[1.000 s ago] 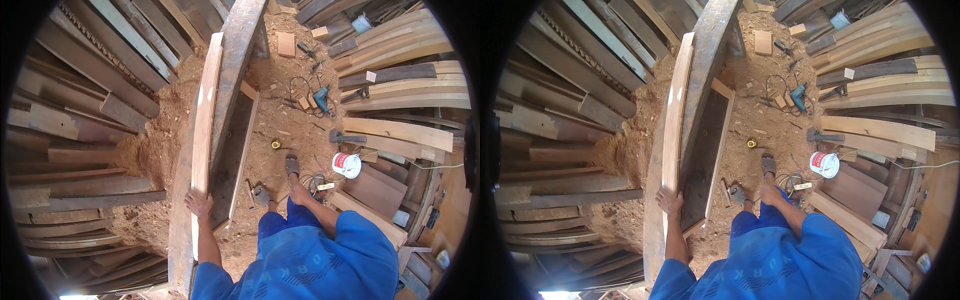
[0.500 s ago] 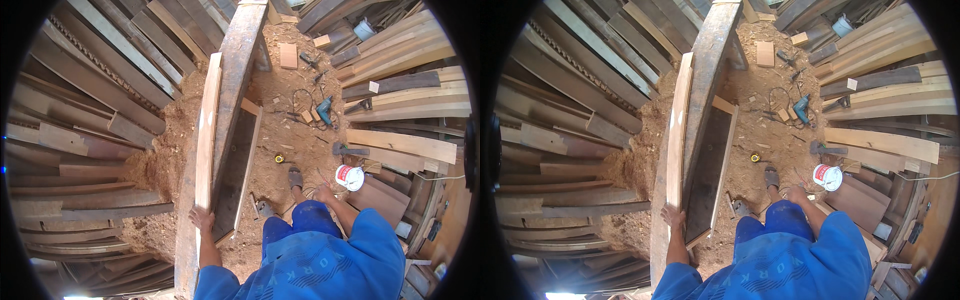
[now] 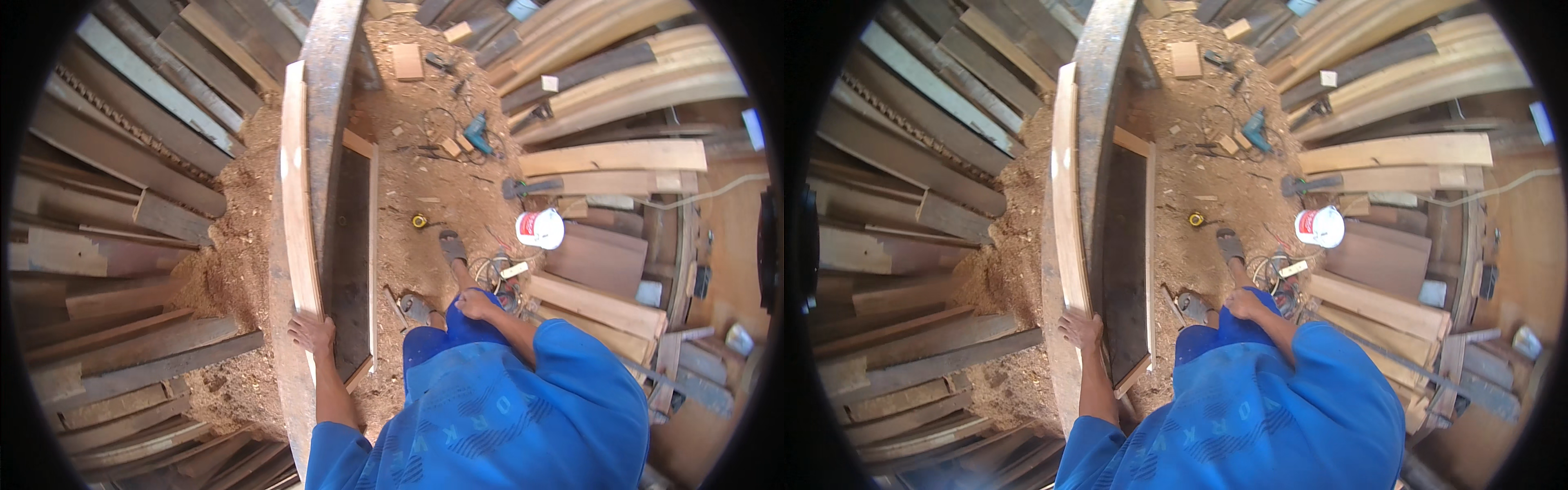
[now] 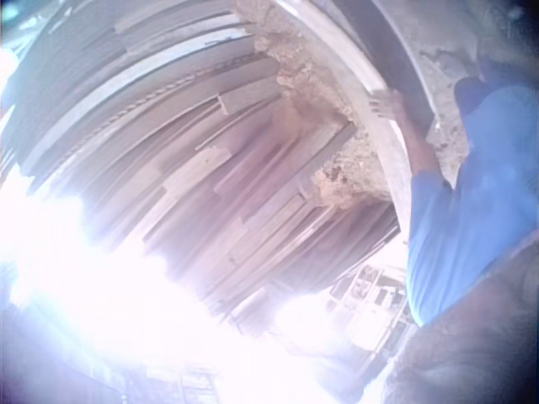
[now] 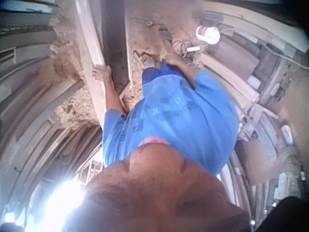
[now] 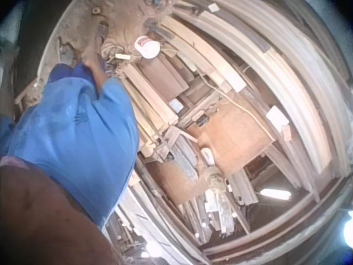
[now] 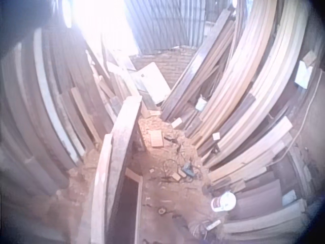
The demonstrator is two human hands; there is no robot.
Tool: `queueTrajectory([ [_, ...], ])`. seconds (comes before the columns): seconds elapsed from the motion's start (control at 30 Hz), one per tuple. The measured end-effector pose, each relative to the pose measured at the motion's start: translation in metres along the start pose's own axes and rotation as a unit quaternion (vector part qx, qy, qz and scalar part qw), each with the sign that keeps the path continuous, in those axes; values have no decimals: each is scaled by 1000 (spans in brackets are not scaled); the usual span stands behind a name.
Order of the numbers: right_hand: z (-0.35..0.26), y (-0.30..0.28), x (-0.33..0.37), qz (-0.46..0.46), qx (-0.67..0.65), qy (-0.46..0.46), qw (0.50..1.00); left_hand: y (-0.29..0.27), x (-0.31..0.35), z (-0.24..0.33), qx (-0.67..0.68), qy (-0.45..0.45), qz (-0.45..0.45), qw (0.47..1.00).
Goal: The person uses an electric router to shape a wooden plank, then applies adhesive to a wooden joint using a small brush before fitting the pieces together.
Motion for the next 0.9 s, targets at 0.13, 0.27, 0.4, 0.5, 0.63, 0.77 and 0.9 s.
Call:
queueTrajectory([
  [0.13,9,49,21,30,-54,64,996,-2,1,5,0,2,4,1000],
  [0.27,-25,58,47,69,-74,91,991,-9,7,4,-4,5,48,999],
  [0.4,-14,74,46,82,-81,93,989,1,1,5,-34,8,15,999],
  [0.5,44,98,22,92,-122,82,985,-4,2,8,-41,4,19,999],
  [0.63,81,64,15,213,-193,117,951,13,-7,3,-149,23,-37,988],
  [0.77,168,25,-10,293,-193,111,930,33,-20,-1,-232,52,-86,968],
  [0.9,254,-7,-54,342,-216,69,912,42,-22,-17,-242,28,-85,966],
])
Point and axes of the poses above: each hand's wrist, its own x-axis away from the middle knuckle, its own y-axis out of the palm, z = x × y, the point moved 4 cm from there along -x, towards the middle knuckle, and after that the axes turned 11 degrees about -x, right-handed, at the moved point
